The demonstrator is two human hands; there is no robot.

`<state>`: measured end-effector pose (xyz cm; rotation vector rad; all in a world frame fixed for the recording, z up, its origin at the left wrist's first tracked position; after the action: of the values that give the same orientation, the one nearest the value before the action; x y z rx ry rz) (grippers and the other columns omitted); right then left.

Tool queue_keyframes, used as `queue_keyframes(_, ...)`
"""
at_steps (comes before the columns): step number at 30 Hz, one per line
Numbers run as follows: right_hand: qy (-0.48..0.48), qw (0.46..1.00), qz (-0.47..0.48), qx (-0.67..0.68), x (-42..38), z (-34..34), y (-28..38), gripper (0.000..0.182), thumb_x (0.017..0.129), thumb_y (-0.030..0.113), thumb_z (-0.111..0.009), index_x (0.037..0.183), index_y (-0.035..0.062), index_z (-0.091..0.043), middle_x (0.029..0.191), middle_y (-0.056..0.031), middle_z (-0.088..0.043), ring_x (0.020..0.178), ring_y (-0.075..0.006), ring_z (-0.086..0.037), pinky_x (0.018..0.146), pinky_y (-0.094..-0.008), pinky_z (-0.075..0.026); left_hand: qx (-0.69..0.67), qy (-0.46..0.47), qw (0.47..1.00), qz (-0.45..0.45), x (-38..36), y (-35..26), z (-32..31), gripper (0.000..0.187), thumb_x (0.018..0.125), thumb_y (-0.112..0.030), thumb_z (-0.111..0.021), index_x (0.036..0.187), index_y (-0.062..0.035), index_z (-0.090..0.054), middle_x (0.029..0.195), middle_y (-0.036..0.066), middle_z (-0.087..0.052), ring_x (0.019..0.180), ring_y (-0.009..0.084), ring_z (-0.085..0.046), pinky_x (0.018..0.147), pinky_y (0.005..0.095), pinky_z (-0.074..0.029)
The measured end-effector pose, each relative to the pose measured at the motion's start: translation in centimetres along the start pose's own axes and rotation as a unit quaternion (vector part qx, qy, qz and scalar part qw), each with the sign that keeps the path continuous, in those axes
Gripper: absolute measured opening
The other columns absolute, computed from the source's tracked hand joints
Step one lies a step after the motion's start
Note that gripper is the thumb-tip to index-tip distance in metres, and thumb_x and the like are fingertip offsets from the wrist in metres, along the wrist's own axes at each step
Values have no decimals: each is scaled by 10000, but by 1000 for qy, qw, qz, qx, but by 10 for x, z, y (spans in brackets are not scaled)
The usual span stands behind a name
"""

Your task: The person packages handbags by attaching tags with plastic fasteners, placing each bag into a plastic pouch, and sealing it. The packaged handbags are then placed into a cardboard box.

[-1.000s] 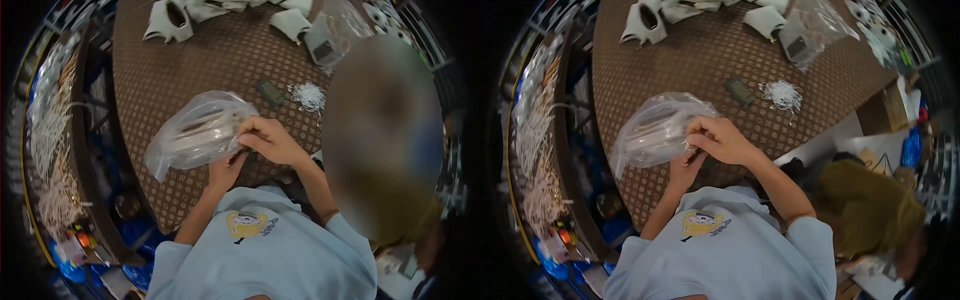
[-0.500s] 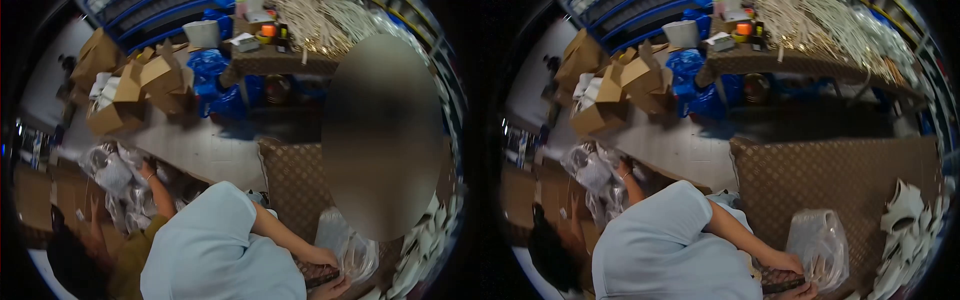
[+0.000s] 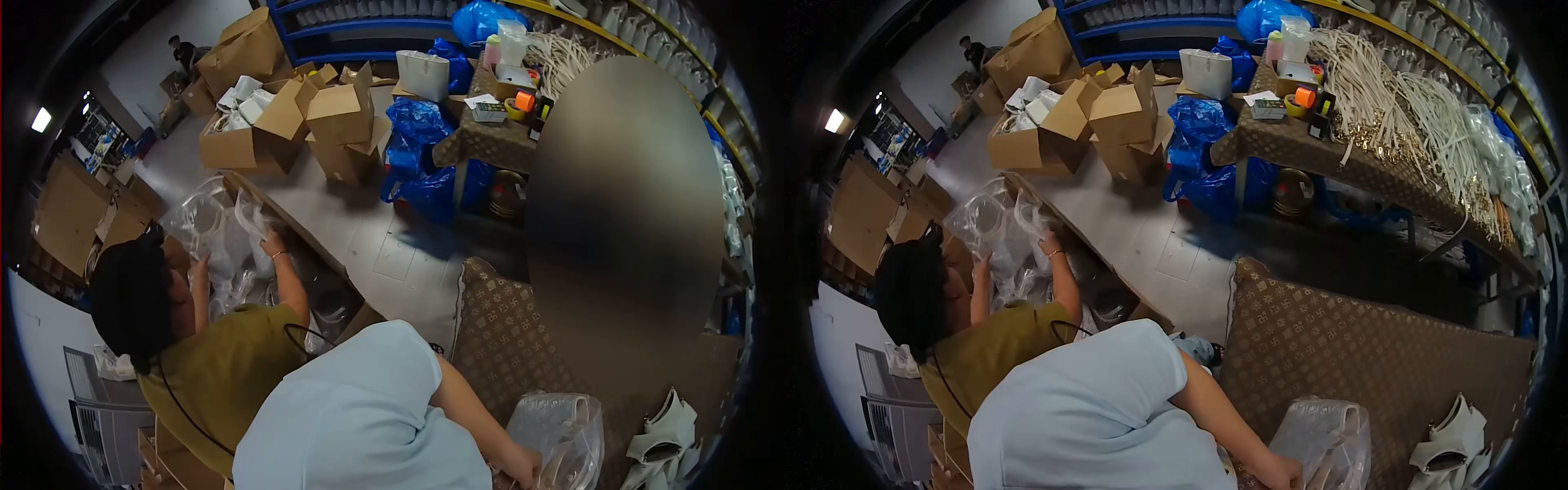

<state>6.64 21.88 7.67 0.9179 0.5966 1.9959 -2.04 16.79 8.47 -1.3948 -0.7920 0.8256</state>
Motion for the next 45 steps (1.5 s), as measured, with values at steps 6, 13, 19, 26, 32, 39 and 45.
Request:
queue_keyframes(6, -6, 999, -3, -33, -19, 25, -3, 181, 927, 115, -487, 1023, -30, -536, 996, -140, -554, 879, -199, -540, 796, -303, -437, 241, 2, 949, -202, 4, -19, -14, 181, 748, -178, -563, 694, -12, -612, 600, 142, -576, 577, 288, -589, 521, 417, -437)
queue_keyframes(13, -41, 978, -146, -141, -125, 82, 42, 178, 921, 103, -493, 1028, -31, -540, 1016, -147, -555, 897, -206, -548, 817, -309, -436, -13, 12, 997, -81, -8, -12, 12, 159, 790, -138, -574, 847, 4, -617, 769, 177, -622, 689, 309, -597, 625, 372, -463)
queue_keyframes(19, -166, 929, -331, 1, -84, 70, 101, 82, 797, 26, -592, 879, 22, -594, 908, -86, -644, 799, -237, -548, 737, -326, -449, -242, 154, 945, 154, -12, -8, 20, 163, 908, -118, -509, 916, 15, -602, 750, 44, -610, 660, 93, -562, 603, 235, -481)
queue_keyframes(26, -181, 943, -277, -46, -92, 61, 100, 104, 763, 45, -634, 864, 30, -614, 858, -76, -657, 823, -274, -561, 734, -346, -462, -202, 210, 945, 149, -11, -12, 23, 205, 934, -146, -496, 975, 34, -585, 833, 52, -616, 691, 92, -573, 650, 229, -482)
queue_keyframes(32, -193, 934, -291, -71, -94, 57, 97, 67, 761, 24, -624, 827, 34, -618, 861, -66, -662, 772, -218, -554, 735, -317, -447, -153, 222, 957, 108, -8, -13, 22, 226, 936, -165, -501, 997, 33, -589, 835, 47, -621, 679, 94, -580, 635, 229, -483)
queue_keyframes(39, -203, 921, -308, -122, -86, 57, 103, 77, 740, 31, -641, 813, 43, -620, 796, -80, -643, 727, -253, -570, 712, -340, -445, -83, 206, 971, 82, -6, -17, 25, 199, 926, -140, -507, 1002, 26, -588, 796, 60, -643, 658, 95, -603, 597, 234, -491)
queue_keyframes(45, -176, 937, -214, -213, -81, 53, 107, 138, 727, 65, -666, 860, 55, -632, 810, -69, -647, 803, -256, -592, 753, -379, -441, -47, 185, 980, 57, -4, -25, 27, 172, 917, -110, -506, 971, 28, -594, 771, 64, -646, 647, 93, -613, 578, 240, -495)
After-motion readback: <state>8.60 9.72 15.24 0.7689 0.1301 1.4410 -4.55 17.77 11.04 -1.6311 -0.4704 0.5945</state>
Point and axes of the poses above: each hand's wrist, its own x-axis towards the middle knuckle, its own z-axis out of the back of the hand, y = z × x, the point moved 2 cm from there along x, towards the middle knuckle
